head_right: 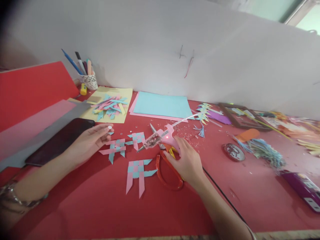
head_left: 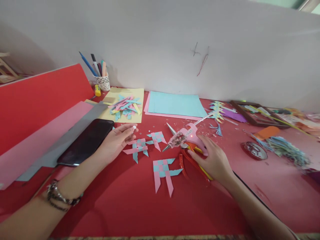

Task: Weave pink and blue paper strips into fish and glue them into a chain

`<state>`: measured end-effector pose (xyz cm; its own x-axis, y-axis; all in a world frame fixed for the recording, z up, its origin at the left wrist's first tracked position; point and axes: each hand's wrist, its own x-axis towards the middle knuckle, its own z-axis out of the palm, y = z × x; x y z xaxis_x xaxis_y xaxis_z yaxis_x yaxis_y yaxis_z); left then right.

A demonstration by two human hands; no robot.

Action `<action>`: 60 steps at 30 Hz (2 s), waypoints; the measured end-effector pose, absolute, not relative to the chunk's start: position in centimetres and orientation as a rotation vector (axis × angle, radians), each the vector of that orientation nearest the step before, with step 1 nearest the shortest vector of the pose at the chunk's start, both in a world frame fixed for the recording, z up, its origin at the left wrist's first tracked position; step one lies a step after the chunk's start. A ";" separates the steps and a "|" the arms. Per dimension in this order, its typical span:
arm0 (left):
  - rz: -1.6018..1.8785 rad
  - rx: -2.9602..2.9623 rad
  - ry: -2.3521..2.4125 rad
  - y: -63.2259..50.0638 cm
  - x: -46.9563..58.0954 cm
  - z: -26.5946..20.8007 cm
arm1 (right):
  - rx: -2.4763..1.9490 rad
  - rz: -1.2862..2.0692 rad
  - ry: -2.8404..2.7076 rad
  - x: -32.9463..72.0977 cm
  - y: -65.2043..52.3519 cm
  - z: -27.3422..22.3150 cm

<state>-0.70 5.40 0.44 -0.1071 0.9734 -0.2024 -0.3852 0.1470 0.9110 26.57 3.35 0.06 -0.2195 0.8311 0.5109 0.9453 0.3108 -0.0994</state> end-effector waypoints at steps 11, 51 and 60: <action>1.347 0.757 1.097 5.5 -0.8 0.2 | -1.643 -0.177 -2.004 27.9 4.5 0.3; 0.710 2.515 0.950 3.9 0.4 -1.2 | -0.857 0.165 -2.834 24.2 1.4 0.8; 0.563 2.564 0.938 4.1 0.5 -1.7 | -0.937 0.347 -2.870 24.0 1.5 0.8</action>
<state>0.55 4.10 -1.73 0.7013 0.6700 0.2433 0.5300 -0.7184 0.4506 24.02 1.53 0.82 -0.8051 0.5926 0.0269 0.5691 0.7843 -0.2469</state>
